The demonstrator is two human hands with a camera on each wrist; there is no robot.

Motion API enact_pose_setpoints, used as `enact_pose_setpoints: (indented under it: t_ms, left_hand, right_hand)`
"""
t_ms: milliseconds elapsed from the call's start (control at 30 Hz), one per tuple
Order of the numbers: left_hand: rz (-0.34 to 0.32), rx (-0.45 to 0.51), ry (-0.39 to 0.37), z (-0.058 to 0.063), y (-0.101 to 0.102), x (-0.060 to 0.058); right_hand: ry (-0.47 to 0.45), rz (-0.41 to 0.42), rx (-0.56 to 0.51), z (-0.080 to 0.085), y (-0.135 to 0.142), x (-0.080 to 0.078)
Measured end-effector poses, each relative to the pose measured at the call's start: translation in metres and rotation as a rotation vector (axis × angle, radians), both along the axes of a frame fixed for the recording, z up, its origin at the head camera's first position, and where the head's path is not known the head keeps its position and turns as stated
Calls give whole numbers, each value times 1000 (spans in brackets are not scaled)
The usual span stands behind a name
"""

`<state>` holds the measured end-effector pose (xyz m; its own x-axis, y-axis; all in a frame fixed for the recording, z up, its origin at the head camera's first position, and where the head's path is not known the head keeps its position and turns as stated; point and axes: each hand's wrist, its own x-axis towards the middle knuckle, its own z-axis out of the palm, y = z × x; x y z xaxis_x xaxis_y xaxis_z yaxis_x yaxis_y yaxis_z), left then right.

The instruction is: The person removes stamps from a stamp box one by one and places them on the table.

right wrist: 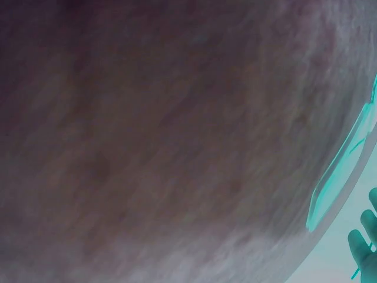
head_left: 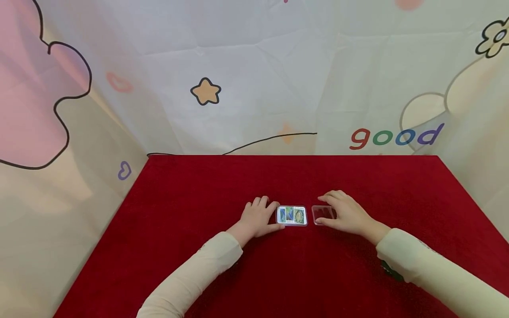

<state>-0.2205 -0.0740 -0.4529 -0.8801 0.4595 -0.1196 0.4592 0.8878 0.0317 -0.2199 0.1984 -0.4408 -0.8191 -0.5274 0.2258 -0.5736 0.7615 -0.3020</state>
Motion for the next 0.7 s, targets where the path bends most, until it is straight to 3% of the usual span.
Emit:
enact_pose_setpoints:
  t_ms: [333, 700]
  left_hand:
    - [15, -12, -33, -5, 1, -2]
    - [14, -18, -1, -3, 0, -3]
  right_hand:
    - [2, 8, 7, -5, -18, -1]
    - [-2, 28, -20, -6, -33, -6]
